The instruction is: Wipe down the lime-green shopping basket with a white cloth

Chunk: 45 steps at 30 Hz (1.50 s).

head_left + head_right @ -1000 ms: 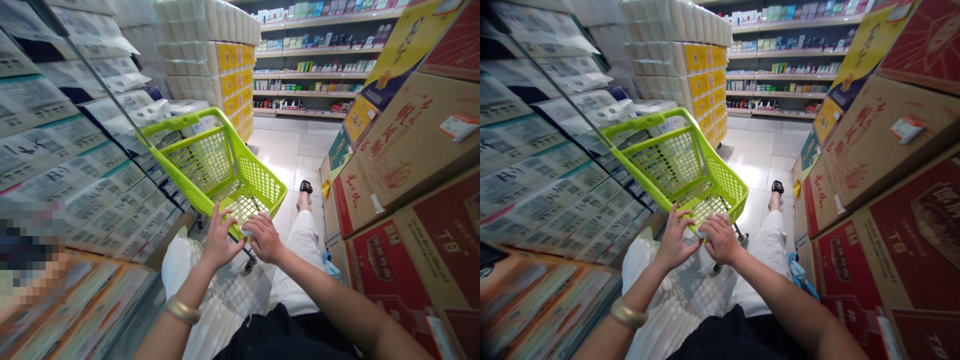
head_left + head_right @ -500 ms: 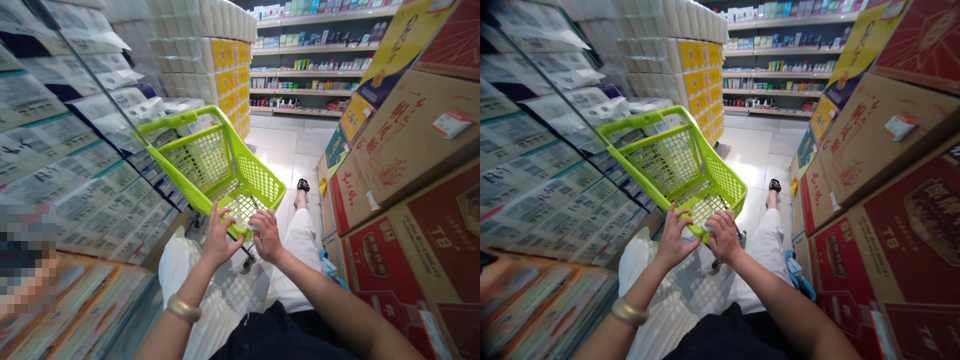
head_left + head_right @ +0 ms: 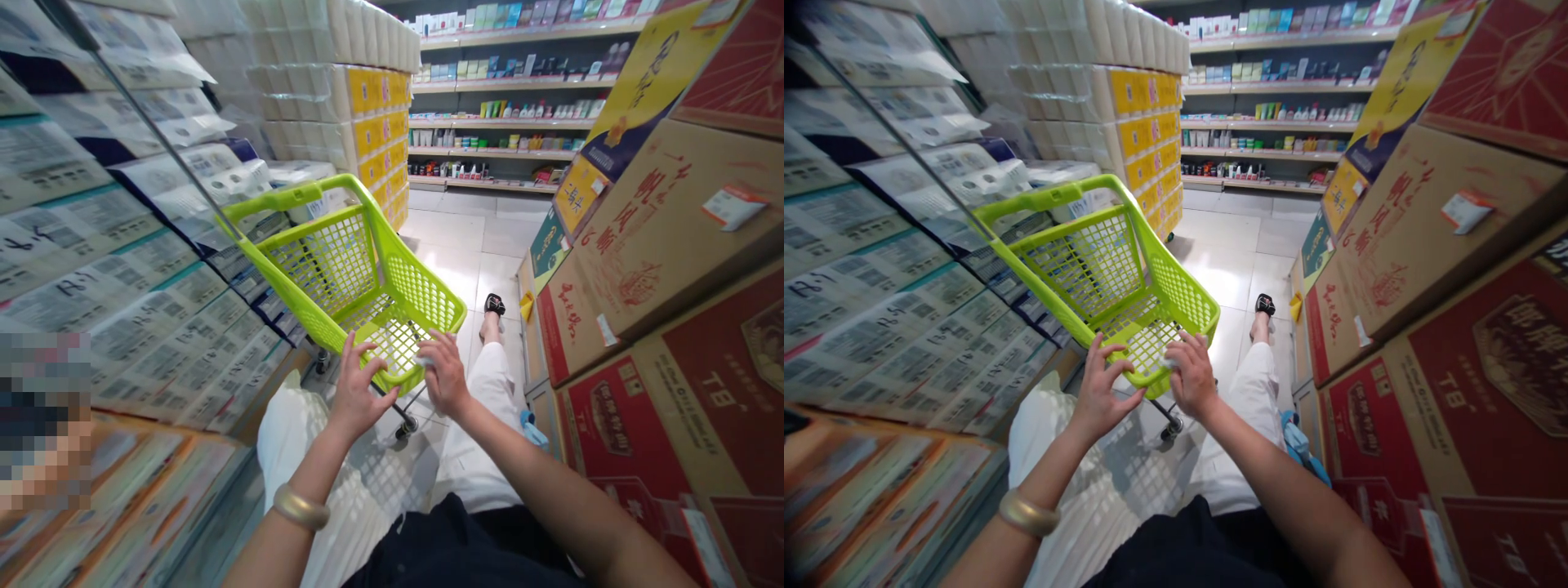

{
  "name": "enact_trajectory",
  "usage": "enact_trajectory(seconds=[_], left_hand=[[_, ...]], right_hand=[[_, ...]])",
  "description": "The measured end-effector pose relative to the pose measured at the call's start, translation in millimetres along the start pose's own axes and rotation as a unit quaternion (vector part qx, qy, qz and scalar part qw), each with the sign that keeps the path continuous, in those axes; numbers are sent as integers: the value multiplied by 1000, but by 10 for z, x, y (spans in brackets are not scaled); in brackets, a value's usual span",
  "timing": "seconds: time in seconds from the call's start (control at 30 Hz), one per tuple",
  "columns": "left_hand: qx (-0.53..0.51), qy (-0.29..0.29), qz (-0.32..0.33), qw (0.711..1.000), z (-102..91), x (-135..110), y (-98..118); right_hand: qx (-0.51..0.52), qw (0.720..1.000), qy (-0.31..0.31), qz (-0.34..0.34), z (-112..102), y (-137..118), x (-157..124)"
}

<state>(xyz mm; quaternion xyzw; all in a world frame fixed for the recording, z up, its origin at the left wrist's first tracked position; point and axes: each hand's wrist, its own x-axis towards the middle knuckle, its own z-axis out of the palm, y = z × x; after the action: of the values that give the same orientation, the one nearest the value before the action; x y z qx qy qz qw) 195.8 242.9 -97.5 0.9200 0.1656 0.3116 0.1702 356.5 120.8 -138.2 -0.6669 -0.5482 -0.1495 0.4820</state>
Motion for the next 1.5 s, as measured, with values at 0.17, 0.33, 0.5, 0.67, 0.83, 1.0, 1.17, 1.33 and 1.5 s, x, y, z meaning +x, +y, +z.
enact_trajectory(seconds=[0.17, 0.33, 0.5, 0.67, 0.83, 1.0, 1.17, 1.33, 1.5], left_hand=[[0, -7, 6, 1000, -41, -11, -9], [0, -1, 11, 1000, -5, -19, -12], [-7, 17, 13, 1000, 50, -32, 10], [-10, 18, 12, 1000, 39, -48, 8], [-11, 5, 14, 1000, 9, -67, -18], [-12, 13, 10, 1000, 22, -72, -3], [-13, 21, 7, 1000, 20, -74, 14], [-14, 11, 10, 1000, -29, -99, -11], [-15, 0, 16, 1000, -32, -93, -14]], right_hand=[[-10, 990, -72, -118, -54, 39, 34], [-58, 998, 12, -18, -237, 616, 283], [-32, 995, 70, 69, -39, 330, 118], [10, 999, -33, -10, 106, -196, -171], [-14, 997, -47, -55, -173, 304, 28], [-26, 993, 69, 92, -214, 583, 247], [-2, 1000, 1, 20, 69, -142, -27], [10, 991, -94, -92, 39, -257, -94], [-14, 999, -5, -32, -149, 359, 189]])
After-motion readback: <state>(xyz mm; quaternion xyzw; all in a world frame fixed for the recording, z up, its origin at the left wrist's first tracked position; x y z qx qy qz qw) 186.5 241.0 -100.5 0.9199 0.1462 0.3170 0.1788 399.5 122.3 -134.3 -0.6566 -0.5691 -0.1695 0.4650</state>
